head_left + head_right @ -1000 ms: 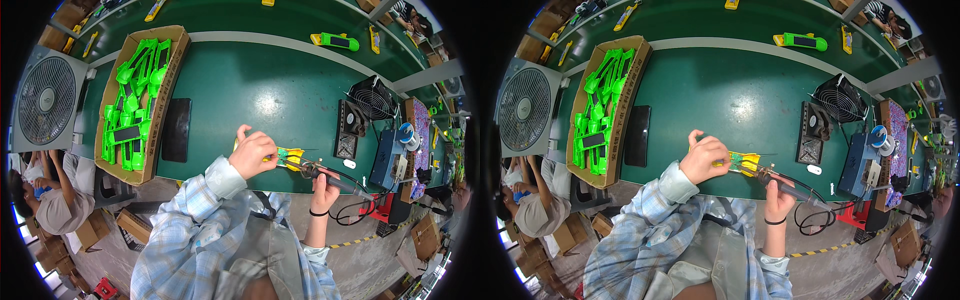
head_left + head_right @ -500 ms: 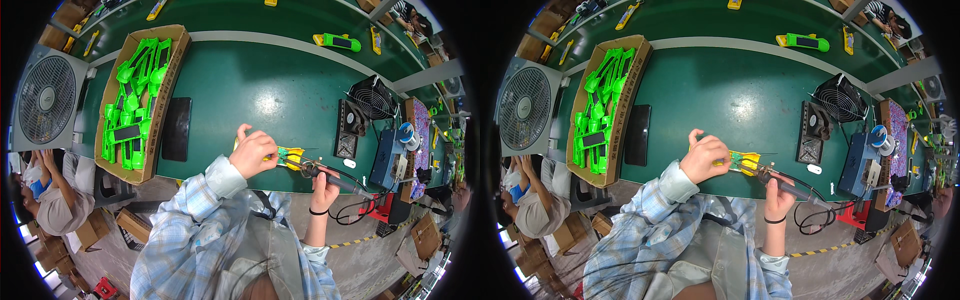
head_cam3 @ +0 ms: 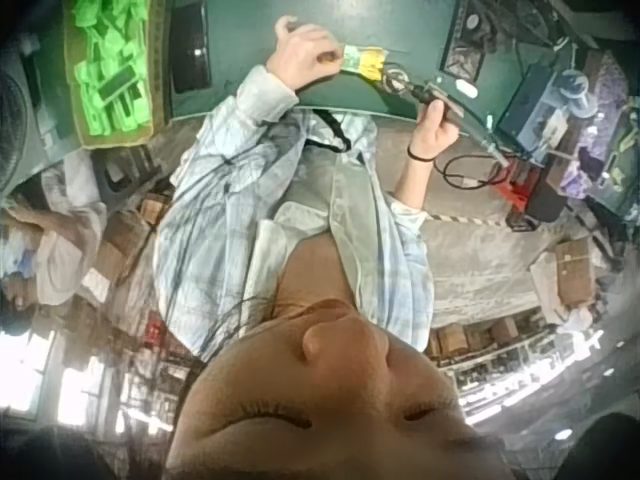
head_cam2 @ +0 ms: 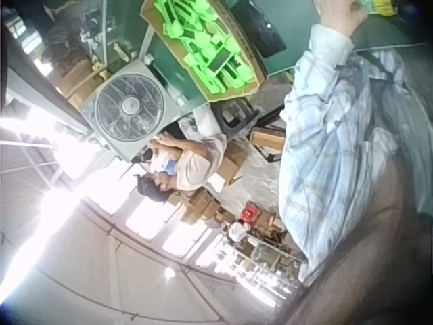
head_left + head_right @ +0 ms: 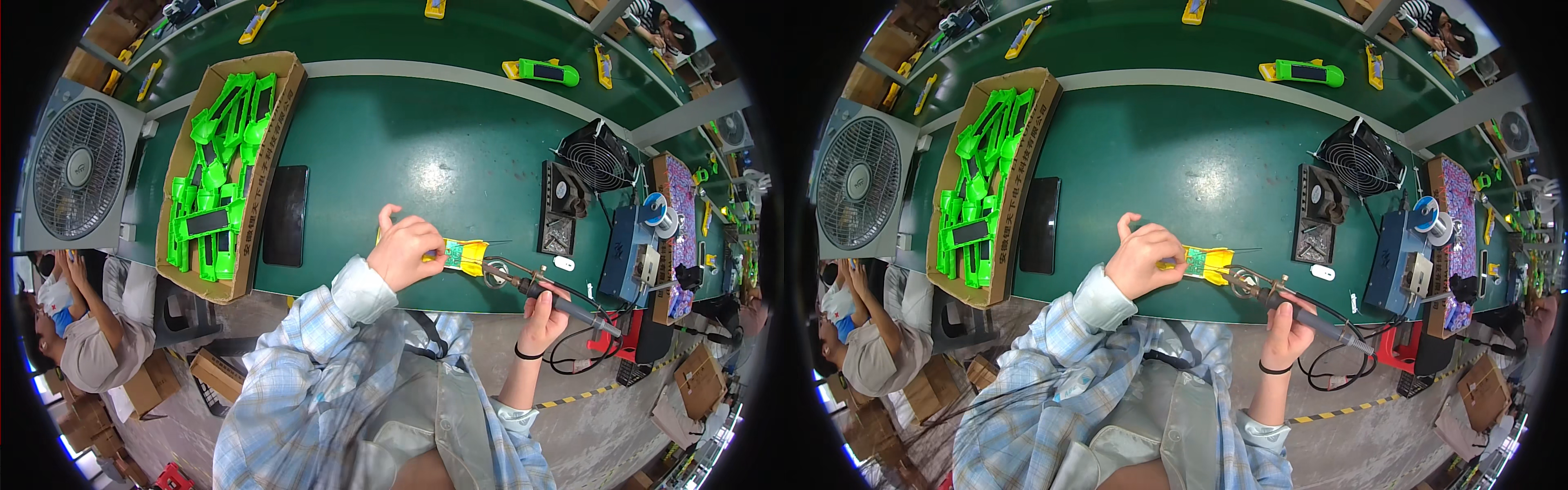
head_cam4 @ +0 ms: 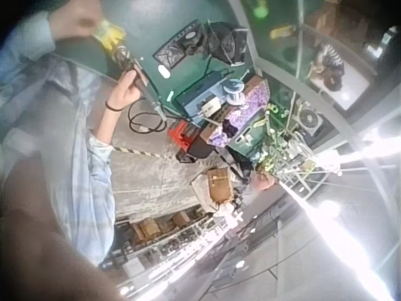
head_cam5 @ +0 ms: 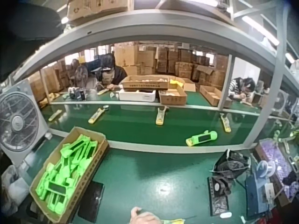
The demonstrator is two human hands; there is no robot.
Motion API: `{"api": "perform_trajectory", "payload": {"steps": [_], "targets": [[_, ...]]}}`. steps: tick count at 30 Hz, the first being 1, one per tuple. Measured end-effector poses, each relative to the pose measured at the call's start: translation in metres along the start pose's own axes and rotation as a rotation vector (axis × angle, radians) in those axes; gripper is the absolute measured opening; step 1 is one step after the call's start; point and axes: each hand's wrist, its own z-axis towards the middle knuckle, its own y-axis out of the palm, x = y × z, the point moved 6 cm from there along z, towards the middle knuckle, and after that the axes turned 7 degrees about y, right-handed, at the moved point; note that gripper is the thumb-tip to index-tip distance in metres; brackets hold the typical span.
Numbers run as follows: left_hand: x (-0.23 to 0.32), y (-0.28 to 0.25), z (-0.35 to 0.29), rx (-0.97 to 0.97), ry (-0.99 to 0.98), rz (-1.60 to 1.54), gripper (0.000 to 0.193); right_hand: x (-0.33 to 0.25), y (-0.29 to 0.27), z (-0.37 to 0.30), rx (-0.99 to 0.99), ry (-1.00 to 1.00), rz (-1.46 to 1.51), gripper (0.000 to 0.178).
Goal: The person solders components inside flashlight casings using a soldering iron, retrieves parts from a box and a conveyor belt, and places the soldered flashlights back onto the conveyor belt.
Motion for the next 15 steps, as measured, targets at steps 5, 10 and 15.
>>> {"api": "perform_trajectory", "payload": {"steps": [5,10,15], "targets": [[0.015,-0.039,-0.004,0.144,0.017,-0.038,0.016,0.0,-0.003,0.002,0.014,0.005,0.021,0.015],[0.022,-0.016,-0.064,-0.453,-0.383,-0.477,0.026,-0.002,-0.014,0.001,0.073,0.005,0.03,0.013],[-0.004,-0.005,-0.094,-0.142,-0.674,-0.24,0.052,0.006,-0.02,-0.008,0.037,0.065,0.001,0.011]]}}
